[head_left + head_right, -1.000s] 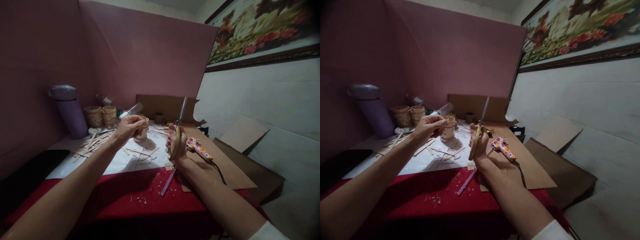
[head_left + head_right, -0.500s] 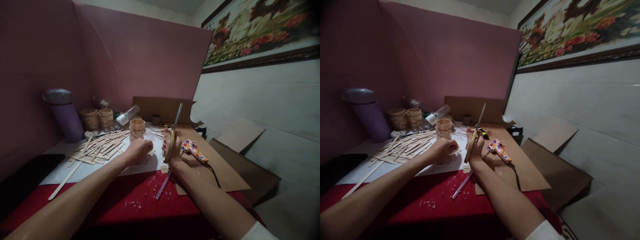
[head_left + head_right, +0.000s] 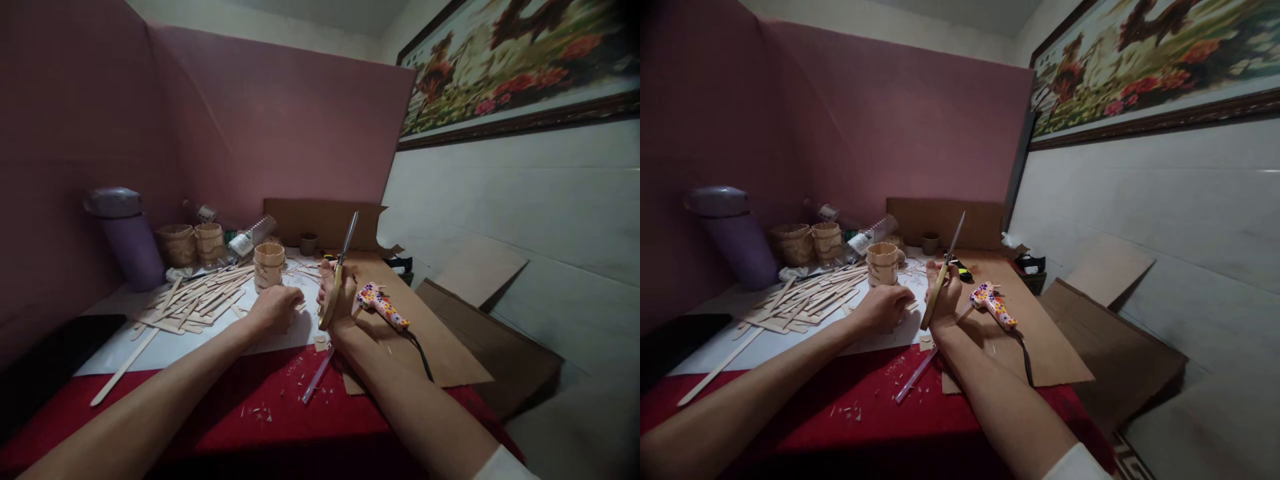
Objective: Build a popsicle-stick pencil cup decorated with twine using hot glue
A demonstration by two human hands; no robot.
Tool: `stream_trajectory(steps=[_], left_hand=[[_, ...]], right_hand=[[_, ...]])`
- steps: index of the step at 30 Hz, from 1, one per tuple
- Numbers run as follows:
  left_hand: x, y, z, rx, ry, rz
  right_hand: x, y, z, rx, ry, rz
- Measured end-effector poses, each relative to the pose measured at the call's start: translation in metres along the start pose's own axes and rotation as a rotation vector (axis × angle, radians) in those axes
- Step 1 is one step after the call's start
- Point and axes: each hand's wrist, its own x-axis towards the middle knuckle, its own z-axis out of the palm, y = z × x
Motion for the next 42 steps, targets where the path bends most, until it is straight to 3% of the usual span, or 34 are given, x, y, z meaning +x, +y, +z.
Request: stream_trajectory(steps=[3,9,14,19,26,36,42], left_hand=[[0.002,-0.002,0.003,-0.187,0.027,-0.039],[0.005,0.004,-0.002,-1.037,0.025,-0.297],[0.005,0.012,-0.019,-1.3,0.144,-0.309],[0.004,0.012,-0.045,-1.366,0.357,-0.18],[0.001,0.006,-0.067,-1.33,0.496,-0.088],[0.0,0.011,-0.071,-1.296,0.439,-0.167],[0.0,0.01,-0.069,-1.261,0.425,-0.121]], right_hand=[[-0.001,0.0,0.0,0.005,-0.008,-0.009],[-0.002,0.0,0.0,0.01,-0.028,-0.008],[-0.008,-0.001,0.003,0.0,-0.183,0.11],[-0.017,-0.003,0.009,-0.097,-0.448,0.21],[-0.023,-0.002,0.005,-0.348,-0.667,0.095],[-0.028,-0.012,0.005,-0.384,-0.713,0.083],[-0.027,-0.011,0.004,-0.403,-0.702,0.077]])
